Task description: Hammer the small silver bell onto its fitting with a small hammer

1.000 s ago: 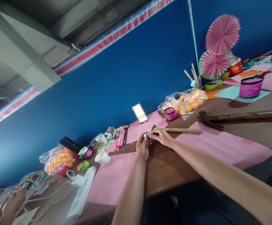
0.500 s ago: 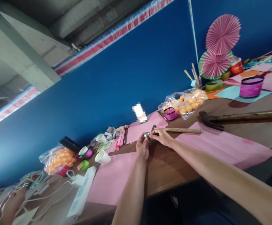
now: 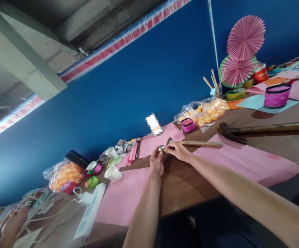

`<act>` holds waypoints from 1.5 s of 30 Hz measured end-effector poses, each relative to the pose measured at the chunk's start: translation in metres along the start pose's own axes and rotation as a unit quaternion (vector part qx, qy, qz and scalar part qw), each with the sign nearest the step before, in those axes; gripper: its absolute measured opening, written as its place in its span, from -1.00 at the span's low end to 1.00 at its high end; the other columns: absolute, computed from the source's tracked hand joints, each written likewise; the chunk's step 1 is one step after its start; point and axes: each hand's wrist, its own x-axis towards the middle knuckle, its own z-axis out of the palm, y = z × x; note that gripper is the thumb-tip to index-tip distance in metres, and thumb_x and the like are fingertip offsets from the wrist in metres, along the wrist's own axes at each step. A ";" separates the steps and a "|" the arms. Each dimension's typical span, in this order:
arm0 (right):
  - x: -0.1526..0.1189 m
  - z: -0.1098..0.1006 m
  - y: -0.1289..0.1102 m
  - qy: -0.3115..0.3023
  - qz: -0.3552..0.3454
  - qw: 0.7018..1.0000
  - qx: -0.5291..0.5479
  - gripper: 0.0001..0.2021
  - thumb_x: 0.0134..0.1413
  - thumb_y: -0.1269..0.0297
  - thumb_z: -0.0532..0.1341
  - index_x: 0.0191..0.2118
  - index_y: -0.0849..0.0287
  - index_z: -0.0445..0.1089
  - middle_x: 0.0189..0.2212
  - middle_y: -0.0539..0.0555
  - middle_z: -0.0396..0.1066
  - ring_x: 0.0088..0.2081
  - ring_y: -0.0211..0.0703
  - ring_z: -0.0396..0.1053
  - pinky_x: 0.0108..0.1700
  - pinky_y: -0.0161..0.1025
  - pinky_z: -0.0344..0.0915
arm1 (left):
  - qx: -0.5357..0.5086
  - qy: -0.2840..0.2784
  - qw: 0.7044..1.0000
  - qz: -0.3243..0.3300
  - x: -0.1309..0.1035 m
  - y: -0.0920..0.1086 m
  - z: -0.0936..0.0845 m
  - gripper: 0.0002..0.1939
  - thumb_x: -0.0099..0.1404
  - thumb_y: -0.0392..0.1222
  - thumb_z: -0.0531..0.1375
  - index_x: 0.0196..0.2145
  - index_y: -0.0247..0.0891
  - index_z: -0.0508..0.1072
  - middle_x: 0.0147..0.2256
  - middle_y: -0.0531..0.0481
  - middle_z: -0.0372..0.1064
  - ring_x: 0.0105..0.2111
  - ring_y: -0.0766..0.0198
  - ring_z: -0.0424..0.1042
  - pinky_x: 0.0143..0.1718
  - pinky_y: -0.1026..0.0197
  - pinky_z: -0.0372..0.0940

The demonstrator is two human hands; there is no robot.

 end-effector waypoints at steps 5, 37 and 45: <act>0.000 -0.001 0.001 -0.005 0.004 1.000 -0.003 -0.75 -0.08 0.12 0.18 -0.45 0.23 0.41 -0.46 0.04 0.41 -0.38 -0.17 0.32 -0.28 -0.25 0.23 | 0.011 -0.005 1.000 0.006 0.000 -0.001 -0.001 -0.56 -0.02 -0.20 0.29 -0.13 -0.23 0.37 -0.17 -0.05 0.39 -0.18 0.21 0.37 -0.10 0.15 0.21; 0.003 -0.004 0.005 -0.033 0.076 0.990 0.116 -0.67 -0.19 0.20 0.26 -0.23 0.23 0.37 -0.30 0.08 0.45 -0.25 -0.11 0.38 -0.13 -0.16 0.27 | 0.091 -0.017 0.995 0.045 0.003 -0.006 -0.002 -0.60 0.01 -0.21 0.26 -0.14 -0.22 0.37 -0.17 -0.08 0.40 -0.13 0.15 0.35 -0.09 0.11 0.21; 0.002 -0.005 0.004 -0.016 0.078 0.994 0.081 -0.67 -0.19 0.21 0.26 -0.22 0.24 0.40 -0.28 0.09 0.46 -0.21 -0.05 0.38 -0.09 -0.13 0.26 | 0.101 0.006 0.995 0.019 0.000 -0.002 0.002 -0.56 -0.02 -0.19 0.29 -0.12 -0.21 0.39 -0.18 -0.07 0.42 -0.13 0.13 0.36 -0.08 0.11 0.20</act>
